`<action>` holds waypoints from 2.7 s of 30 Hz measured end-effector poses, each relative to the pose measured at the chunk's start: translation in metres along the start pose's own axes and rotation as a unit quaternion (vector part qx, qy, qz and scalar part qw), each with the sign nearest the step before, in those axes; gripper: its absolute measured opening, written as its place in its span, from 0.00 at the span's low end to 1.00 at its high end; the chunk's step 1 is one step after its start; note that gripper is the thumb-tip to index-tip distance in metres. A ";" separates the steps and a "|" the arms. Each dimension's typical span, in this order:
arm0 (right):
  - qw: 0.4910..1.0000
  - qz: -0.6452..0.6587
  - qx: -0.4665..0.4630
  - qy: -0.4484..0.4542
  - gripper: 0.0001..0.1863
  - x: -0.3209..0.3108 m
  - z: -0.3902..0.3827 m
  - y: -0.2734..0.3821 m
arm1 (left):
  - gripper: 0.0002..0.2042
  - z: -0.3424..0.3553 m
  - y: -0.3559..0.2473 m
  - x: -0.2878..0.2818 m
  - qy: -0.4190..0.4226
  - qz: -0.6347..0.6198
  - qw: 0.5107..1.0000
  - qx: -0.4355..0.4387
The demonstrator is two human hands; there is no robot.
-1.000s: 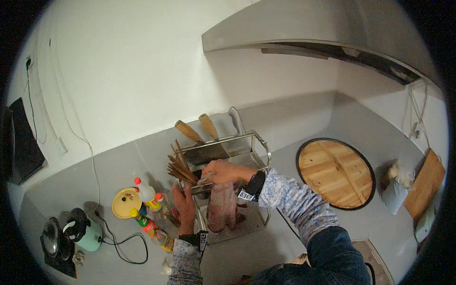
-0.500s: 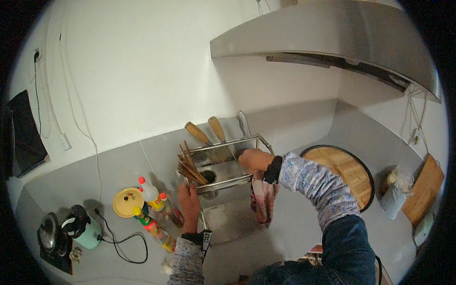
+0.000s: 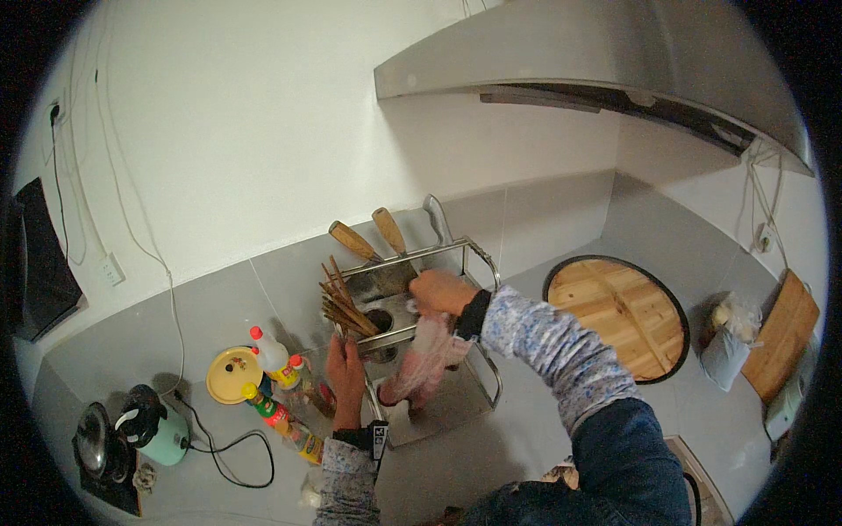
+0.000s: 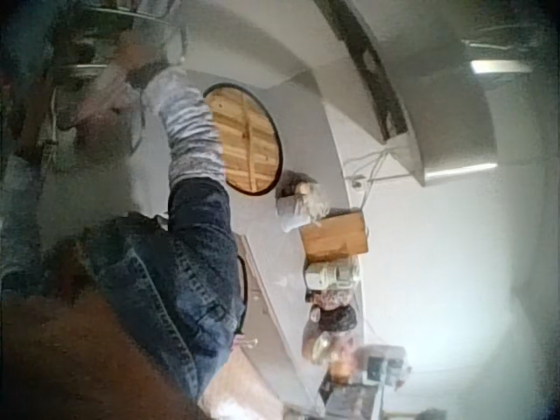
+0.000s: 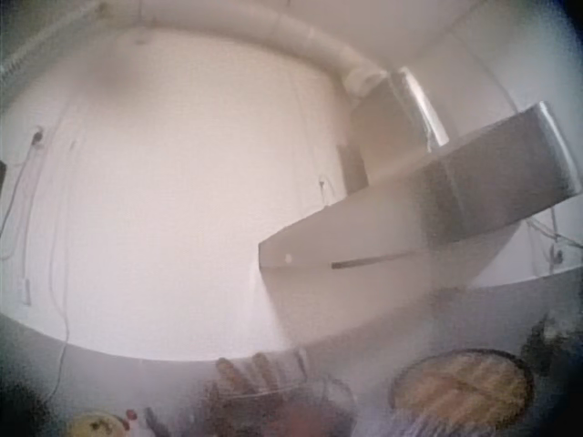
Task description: The person wipes a metal utensil rack with a cloth, cleaning the frame and the utensils inside. They move the rack slightly to reach different sides and continue wiping until the end of the clip.
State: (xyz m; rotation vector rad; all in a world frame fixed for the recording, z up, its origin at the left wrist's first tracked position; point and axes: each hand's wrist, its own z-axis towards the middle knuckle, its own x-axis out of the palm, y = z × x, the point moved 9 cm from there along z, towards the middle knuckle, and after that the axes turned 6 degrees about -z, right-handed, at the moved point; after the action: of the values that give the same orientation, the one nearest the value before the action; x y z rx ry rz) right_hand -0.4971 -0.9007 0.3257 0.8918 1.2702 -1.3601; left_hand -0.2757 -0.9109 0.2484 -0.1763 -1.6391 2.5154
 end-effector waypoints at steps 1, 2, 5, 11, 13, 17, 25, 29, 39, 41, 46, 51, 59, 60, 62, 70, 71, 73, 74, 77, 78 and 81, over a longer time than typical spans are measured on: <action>0.999 -0.037 -0.006 -0.016 0.08 -0.009 -0.009 -0.010 | 0.17 0.001 -0.002 -0.001 -0.007 0.005 1.000 0.017; 0.999 -0.047 0.002 -0.002 0.08 -0.013 -0.017 -0.021 | 0.17 0.002 -0.003 -0.002 -0.016 0.009 0.999 0.033; 0.996 -0.084 0.014 0.012 0.10 -0.027 -0.038 -0.042 | 0.17 0.005 -0.007 -0.001 -0.022 0.058 0.994 0.084; 0.990 -0.065 0.087 -0.091 0.09 -0.037 -0.063 -0.042 | 0.30 0.005 -0.051 -0.020 -0.049 0.092 0.968 0.227; 0.976 0.020 0.069 -0.207 0.08 -0.048 -0.082 -0.034 | 0.34 0.006 -0.074 -0.027 -0.029 0.194 0.946 0.259; 0.956 0.100 0.057 -0.271 0.11 -0.051 -0.102 -0.030 | 0.38 0.041 -0.104 -0.018 0.049 0.246 0.938 0.239; 0.930 0.163 0.026 -0.327 0.15 -0.058 -0.117 -0.025 | 0.35 0.093 -0.139 0.024 0.153 0.417 0.863 0.243; 0.925 0.171 0.019 -0.338 0.16 -0.062 -0.123 -0.021 | 0.32 0.104 -0.150 0.043 0.140 0.468 0.829 0.272; 0.898 0.271 -0.062 -0.342 0.22 -0.087 -0.114 0.035 | 0.29 0.112 -0.143 0.086 0.174 0.366 0.860 0.311; 0.899 0.253 -0.053 -0.352 0.23 -0.082 -0.118 0.051 | 0.29 0.112 -0.133 0.083 0.208 0.342 0.882 0.249; 0.877 0.330 0.032 -0.349 0.22 -0.048 -0.135 0.078 | 0.25 0.077 -0.158 0.020 0.101 0.281 0.904 0.307; 0.811 0.364 0.128 -0.440 0.20 -0.023 -0.148 0.083 | 0.17 0.031 -0.079 -0.057 -0.045 0.099 0.990 0.094; 0.866 0.209 0.216 -0.400 0.26 -0.009 -0.119 0.107 | 0.26 -0.018 -0.002 0.010 0.085 -0.080 0.993 -0.025; 0.879 0.177 0.209 -0.390 0.27 -0.011 -0.117 0.114 | 0.26 -0.021 -0.005 0.015 0.105 -0.091 0.990 -0.026; 0.887 0.132 0.219 -0.386 0.24 -0.014 -0.118 0.119 | 0.25 -0.025 -0.013 0.020 0.117 -0.114 0.986 -0.014; 0.901 0.131 0.209 -0.358 0.21 -0.015 -0.102 0.135 | 0.26 -0.025 0.021 0.020 0.116 -0.047 0.992 -0.023; 0.899 0.130 0.196 -0.369 0.20 -0.018 -0.100 0.142 | 0.26 -0.024 0.026 0.018 0.120 -0.037 0.992 0.012; 0.893 0.127 0.169 -0.396 0.18 -0.023 -0.098 0.156 | 0.26 -0.018 0.030 0.020 0.111 0.065 0.985 0.117; 0.891 0.126 0.153 -0.409 0.17 -0.026 -0.097 0.163 | 0.26 -0.016 0.040 0.020 0.108 0.087 0.985 0.105; 0.880 0.230 0.121 -0.398 0.18 -0.026 -0.092 0.167 | 0.26 -0.015 0.046 0.020 0.141 -0.061 0.985 0.082; 0.872 0.283 0.113 -0.383 0.19 -0.024 -0.089 0.166 | 0.26 -0.015 0.046 0.020 0.152 -0.117 0.980 0.047; 0.889 0.222 0.080 -0.393 0.20 -0.035 -0.095 0.167 | 0.27 -0.019 0.032 0.021 0.169 -0.242 0.955 -0.029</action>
State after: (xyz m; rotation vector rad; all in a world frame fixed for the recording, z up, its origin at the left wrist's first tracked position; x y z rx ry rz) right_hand -0.3394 -0.7874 0.3070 0.5775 0.3049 -1.2564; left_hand -0.2949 -0.9033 0.2110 -0.1748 -1.4118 1.9496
